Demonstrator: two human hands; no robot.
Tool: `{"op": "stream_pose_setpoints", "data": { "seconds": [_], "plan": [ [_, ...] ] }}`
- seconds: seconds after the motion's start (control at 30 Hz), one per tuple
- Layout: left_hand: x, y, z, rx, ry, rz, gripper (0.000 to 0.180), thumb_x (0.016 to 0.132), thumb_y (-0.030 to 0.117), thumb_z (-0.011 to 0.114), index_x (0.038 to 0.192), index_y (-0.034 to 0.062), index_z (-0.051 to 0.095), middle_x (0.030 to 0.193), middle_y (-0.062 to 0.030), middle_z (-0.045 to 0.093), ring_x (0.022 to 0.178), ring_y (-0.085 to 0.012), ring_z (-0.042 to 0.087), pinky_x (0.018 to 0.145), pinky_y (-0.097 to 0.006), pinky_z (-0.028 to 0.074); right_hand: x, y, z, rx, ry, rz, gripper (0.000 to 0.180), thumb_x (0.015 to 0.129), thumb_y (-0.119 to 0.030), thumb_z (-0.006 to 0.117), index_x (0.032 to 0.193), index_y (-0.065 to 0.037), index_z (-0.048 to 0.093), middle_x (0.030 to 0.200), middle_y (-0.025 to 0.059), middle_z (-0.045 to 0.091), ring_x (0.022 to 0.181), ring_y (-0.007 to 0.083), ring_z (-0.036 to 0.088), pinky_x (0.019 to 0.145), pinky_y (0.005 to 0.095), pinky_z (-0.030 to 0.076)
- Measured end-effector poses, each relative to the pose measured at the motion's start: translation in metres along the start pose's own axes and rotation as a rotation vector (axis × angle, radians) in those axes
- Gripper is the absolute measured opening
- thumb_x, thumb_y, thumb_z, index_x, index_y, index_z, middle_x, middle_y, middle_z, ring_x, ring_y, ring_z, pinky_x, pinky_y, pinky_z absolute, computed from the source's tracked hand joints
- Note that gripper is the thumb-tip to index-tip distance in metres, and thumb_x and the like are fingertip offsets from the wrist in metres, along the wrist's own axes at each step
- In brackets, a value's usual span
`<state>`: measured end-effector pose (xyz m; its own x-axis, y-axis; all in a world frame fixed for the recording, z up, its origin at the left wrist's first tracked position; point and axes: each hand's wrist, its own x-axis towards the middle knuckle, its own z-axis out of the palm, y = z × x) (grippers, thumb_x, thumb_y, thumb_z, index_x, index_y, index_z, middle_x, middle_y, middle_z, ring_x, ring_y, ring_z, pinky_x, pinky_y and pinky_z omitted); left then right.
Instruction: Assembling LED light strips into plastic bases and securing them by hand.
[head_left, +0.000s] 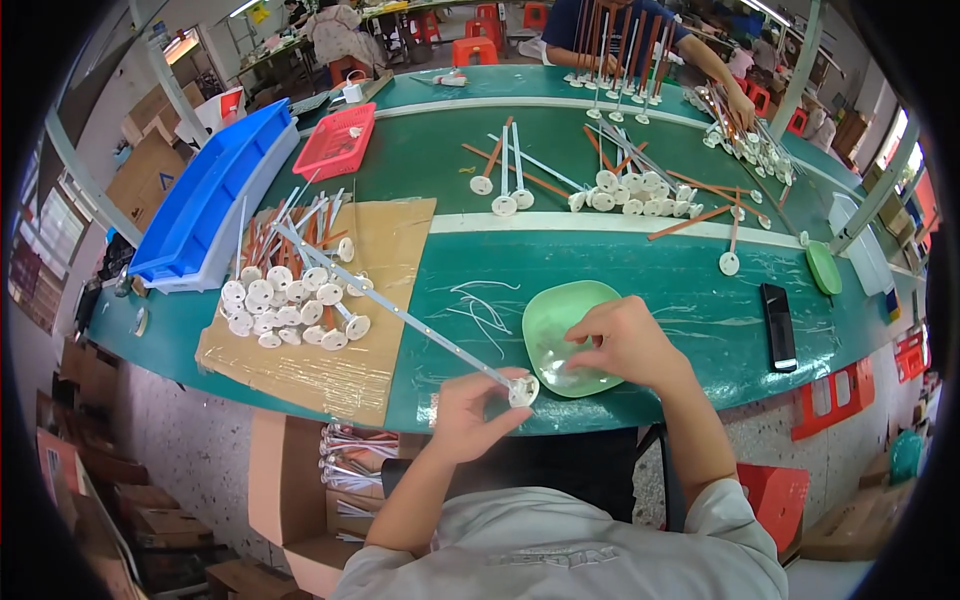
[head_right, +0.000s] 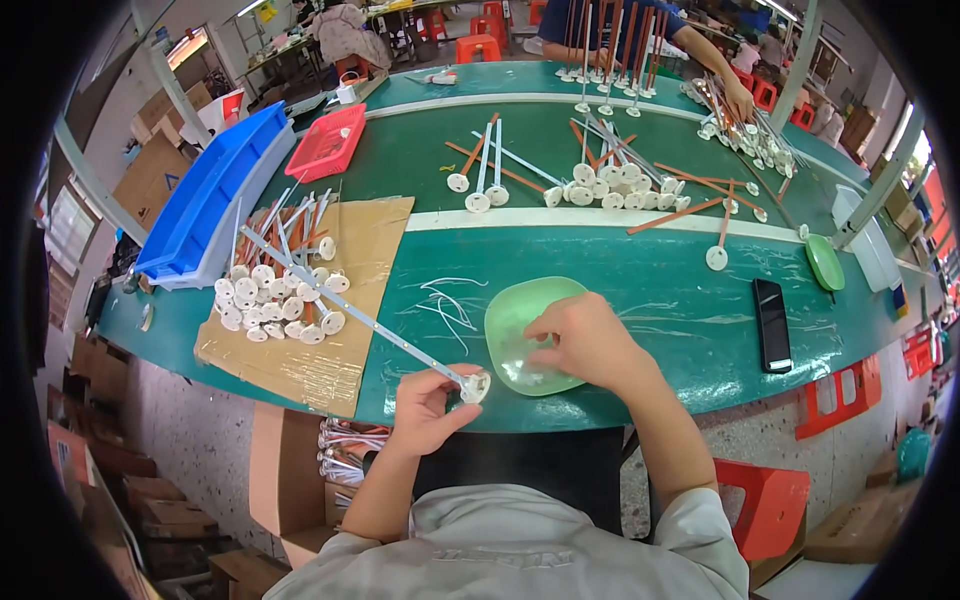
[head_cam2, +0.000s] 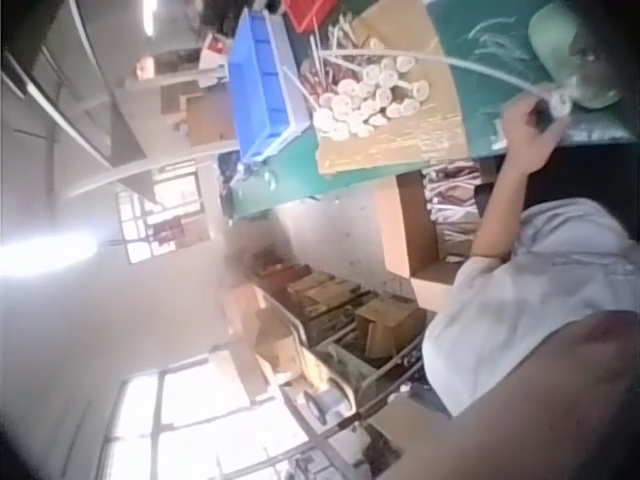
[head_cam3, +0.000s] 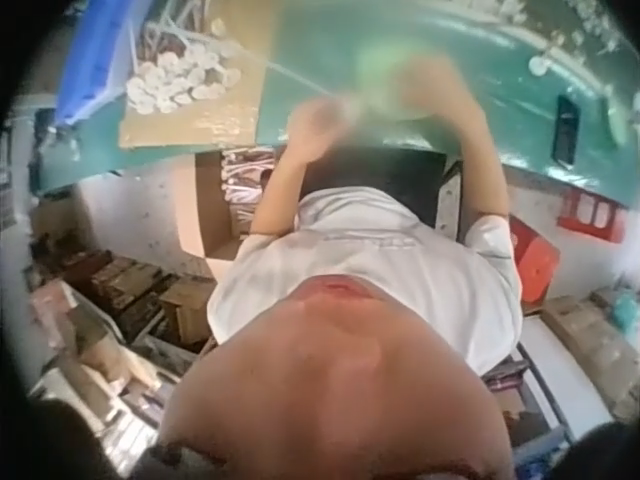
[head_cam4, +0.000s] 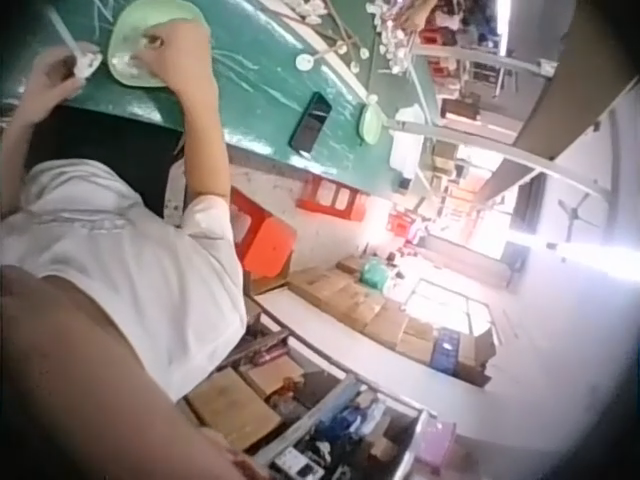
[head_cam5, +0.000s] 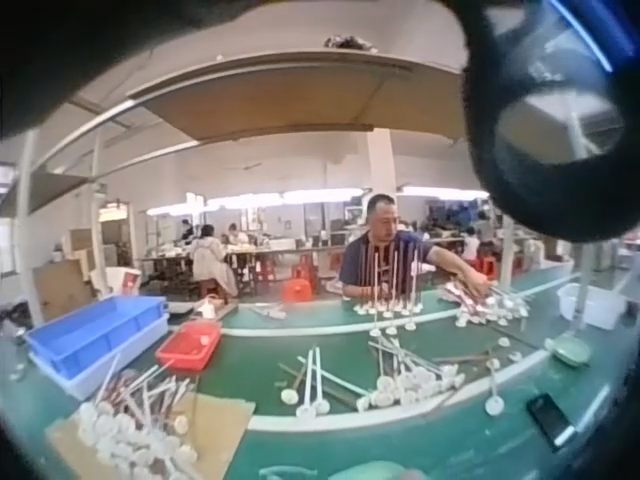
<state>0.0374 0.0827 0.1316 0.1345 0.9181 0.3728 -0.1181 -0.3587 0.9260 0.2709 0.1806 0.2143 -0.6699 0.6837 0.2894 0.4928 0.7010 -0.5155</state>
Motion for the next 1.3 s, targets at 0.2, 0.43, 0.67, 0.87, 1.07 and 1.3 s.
{"op": "stream_pose_setpoints", "data": {
  "seconds": [0.2, 0.43, 0.67, 0.87, 1.07, 1.3],
  "plan": [
    [0.002, -0.001, 0.001, 0.069, -0.02, -0.048, 0.039, 0.074, -0.007, 0.074, 0.112, -0.0085, 0.063, 0.107, -0.0137, 0.068, 0.093, -0.0145, 0.063, 0.083, -0.029, 0.05, -0.01, 0.003, 0.009, -0.086, 0.064, 0.015, 0.015, 0.067, -0.014, 0.081, 0.077, -0.006, 0.073, 0.067, 0.0095, 0.066, 0.06, 0.0264, 0.064, 0.056, 0.0328, 0.05],
    [-0.003, -0.004, 0.003, 0.13, 0.0, -0.004, 0.04, 0.073, -0.008, 0.074, 0.111, -0.0085, 0.063, 0.108, -0.0151, 0.067, 0.096, -0.0173, 0.064, 0.086, -0.03, 0.05, -0.063, -0.037, 0.032, 0.583, 0.694, 0.197, 0.005, 0.083, 0.003, 0.067, 0.086, 0.003, 0.071, 0.076, 0.0094, 0.069, 0.061, 0.0131, 0.062, 0.056, 0.0249, 0.048],
    [0.011, 0.038, 0.064, -0.263, 0.207, 0.097, 0.05, 0.087, 0.014, 0.069, 0.127, -0.0095, 0.05, 0.116, -0.0215, 0.063, 0.101, -0.0288, 0.064, 0.09, -0.042, 0.05, -0.105, -0.059, 0.049, 0.988, 0.463, 0.469, 0.004, 0.084, 0.003, 0.067, 0.084, 0.005, 0.07, 0.078, 0.0097, 0.07, 0.067, 0.0111, 0.065, 0.062, 0.0225, 0.052],
    [0.027, 0.08, 0.097, -0.63, -0.184, 0.004, 0.054, 0.088, 0.024, 0.068, 0.126, -0.0095, 0.05, 0.112, -0.0245, 0.064, 0.097, -0.0268, 0.064, 0.082, -0.037, 0.051, -0.097, -0.064, 0.031, 0.924, 0.447, 0.358, 0.01, 0.085, -0.008, 0.072, 0.089, 0.001, 0.074, 0.075, 0.0063, 0.072, 0.065, 0.009, 0.065, 0.059, 0.0231, 0.051],
    [0.022, 0.079, 0.105, -0.559, -0.084, -0.122, 0.054, 0.088, 0.026, 0.068, 0.126, -0.0087, 0.05, 0.111, -0.026, 0.064, 0.08, -0.0203, 0.06, 0.077, -0.034, 0.05, -0.102, -0.077, 0.026, 0.642, 0.466, 0.337, 0.012, 0.084, -0.01, 0.072, 0.089, 0.001, 0.073, 0.075, 0.0101, 0.072, 0.064, 0.0136, 0.069, 0.059, 0.0244, 0.052],
    [0.008, 0.07, 0.096, -0.647, -0.043, 0.16, 0.066, 0.092, 0.051, 0.056, 0.135, 0.0026, 0.041, 0.117, -0.0151, 0.062, 0.078, -0.0138, 0.044, 0.073, -0.031, 0.033, -0.097, -0.086, 0.058, 0.667, 0.679, 0.159, 0.011, 0.08, -0.003, 0.072, 0.09, 0.001, 0.071, 0.08, 0.0103, 0.07, 0.063, 0.0142, 0.066, 0.055, 0.0232, 0.05]
  ]
}}
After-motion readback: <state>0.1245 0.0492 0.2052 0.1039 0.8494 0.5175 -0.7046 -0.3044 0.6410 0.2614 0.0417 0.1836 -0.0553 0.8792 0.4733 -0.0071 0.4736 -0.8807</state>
